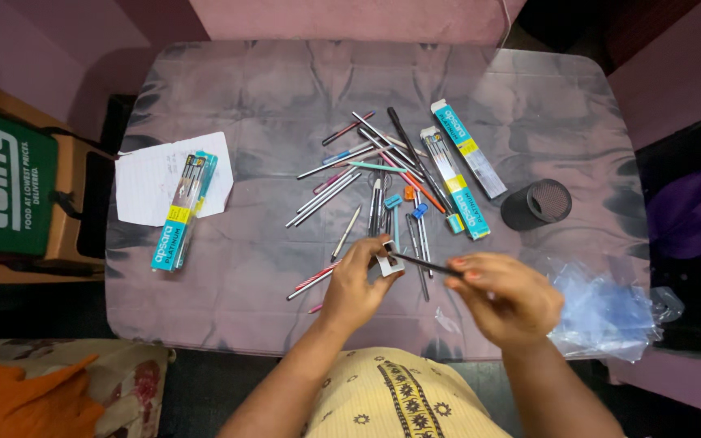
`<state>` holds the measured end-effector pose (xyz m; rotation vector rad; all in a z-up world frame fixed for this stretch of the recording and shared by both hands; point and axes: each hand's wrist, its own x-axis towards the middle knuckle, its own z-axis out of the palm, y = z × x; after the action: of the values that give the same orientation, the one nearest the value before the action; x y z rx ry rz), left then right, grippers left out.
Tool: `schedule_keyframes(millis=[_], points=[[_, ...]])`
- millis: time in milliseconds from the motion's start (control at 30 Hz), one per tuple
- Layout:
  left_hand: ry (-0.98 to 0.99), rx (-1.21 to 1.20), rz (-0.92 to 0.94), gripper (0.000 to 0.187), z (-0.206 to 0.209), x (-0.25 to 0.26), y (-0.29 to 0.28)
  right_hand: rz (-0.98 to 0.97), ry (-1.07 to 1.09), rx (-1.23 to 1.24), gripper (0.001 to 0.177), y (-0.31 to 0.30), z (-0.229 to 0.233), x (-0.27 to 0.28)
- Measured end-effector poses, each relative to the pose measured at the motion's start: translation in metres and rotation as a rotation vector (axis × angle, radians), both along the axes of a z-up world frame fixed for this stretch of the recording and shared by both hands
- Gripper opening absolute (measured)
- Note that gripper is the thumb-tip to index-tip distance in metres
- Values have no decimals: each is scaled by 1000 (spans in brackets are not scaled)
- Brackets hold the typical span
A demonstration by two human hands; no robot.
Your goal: The person sharpens multiple colored pencils using a handheld pencil sharpener. They pick up pencils from a pile on the table, insert them into the sharpener, and then place the sharpened pencils into a black mesh pen holder.
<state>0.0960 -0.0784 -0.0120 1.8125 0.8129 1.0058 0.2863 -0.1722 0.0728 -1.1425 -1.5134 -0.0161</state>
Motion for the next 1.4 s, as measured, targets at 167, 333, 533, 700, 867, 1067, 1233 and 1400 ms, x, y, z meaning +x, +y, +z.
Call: schedule_keyframes(millis=[167, 333, 533, 700, 867, 1067, 1233, 1400], points=[[16, -43, -2, 38, 2, -2, -3, 90, -229, -5, 30, 19, -2, -16], [48, -62, 0, 41, 2, 2, -3, 65, -281, -102, 22, 38, -27, -21], [11, 37, 18, 42, 0, 1, -2, -7, -245, -247, 19, 48, -44, -26], [11, -81, 19, 39, -3, -1, -1, 35, -297, -296, 30, 44, -43, -24], [50, -88, 45, 39, -1, -6, 2, -183, -195, -368, 26, 47, -102, 5], [11, -74, 51, 40, 4, -11, -1, -488, -307, -574, 27, 53, -208, 65], [16, -64, 43, 40, 0, -16, -5, -499, -304, -678, 24, 42, -243, 70], [27, -58, 24, 39, 0, -16, -10, -534, -256, -735, 15, 46, -243, 65]])
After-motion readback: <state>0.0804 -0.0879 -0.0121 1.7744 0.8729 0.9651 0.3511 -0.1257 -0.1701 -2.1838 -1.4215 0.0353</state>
